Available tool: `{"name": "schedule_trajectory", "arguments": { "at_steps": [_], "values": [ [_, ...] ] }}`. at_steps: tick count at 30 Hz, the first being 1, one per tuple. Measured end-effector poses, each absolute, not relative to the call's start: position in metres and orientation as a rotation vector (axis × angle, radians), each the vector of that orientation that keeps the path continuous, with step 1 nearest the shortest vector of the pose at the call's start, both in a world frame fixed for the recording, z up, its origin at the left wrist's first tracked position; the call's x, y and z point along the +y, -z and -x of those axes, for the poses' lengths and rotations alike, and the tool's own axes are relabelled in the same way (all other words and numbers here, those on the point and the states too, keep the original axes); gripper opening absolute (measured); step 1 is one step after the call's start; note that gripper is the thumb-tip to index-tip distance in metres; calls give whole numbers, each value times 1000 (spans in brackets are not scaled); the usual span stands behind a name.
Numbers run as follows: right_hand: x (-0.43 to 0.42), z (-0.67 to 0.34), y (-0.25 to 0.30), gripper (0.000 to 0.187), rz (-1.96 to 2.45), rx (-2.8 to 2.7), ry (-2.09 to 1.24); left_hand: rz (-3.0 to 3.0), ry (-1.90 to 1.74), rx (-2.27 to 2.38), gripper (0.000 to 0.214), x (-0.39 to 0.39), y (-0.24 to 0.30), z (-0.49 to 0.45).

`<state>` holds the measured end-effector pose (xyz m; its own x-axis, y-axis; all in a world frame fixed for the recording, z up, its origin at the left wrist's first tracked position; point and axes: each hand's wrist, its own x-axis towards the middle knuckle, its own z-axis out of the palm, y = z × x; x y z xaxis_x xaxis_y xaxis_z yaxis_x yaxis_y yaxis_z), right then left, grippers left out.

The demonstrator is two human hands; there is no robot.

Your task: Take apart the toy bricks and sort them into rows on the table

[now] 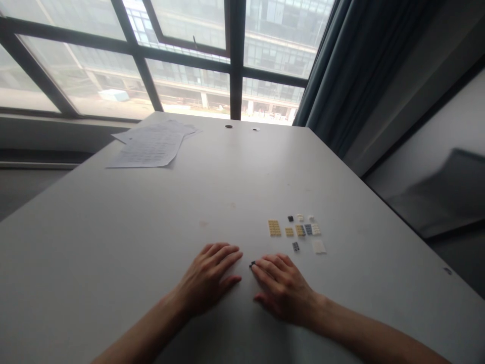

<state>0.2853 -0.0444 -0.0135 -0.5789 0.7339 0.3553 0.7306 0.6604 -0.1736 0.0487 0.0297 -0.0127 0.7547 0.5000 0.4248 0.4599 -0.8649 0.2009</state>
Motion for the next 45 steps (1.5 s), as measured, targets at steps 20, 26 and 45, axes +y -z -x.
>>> {"name": "schedule_trajectory", "arguments": {
  "at_steps": [20, 26, 45],
  "values": [
    [-84, -380, 15, 33, 1517, -2286, 239, -2860, -743, 771, 31, 34, 15, -43],
    [-81, -389, 20, 34, 1525, -2339, 211, -2882, -720, 788, 31, 34, 16, -42],
    [-71, -396, 17, 32, 1490, -2249, 286, -2882, -731, 778, 31, 34, 16, -42]
  ]
}}
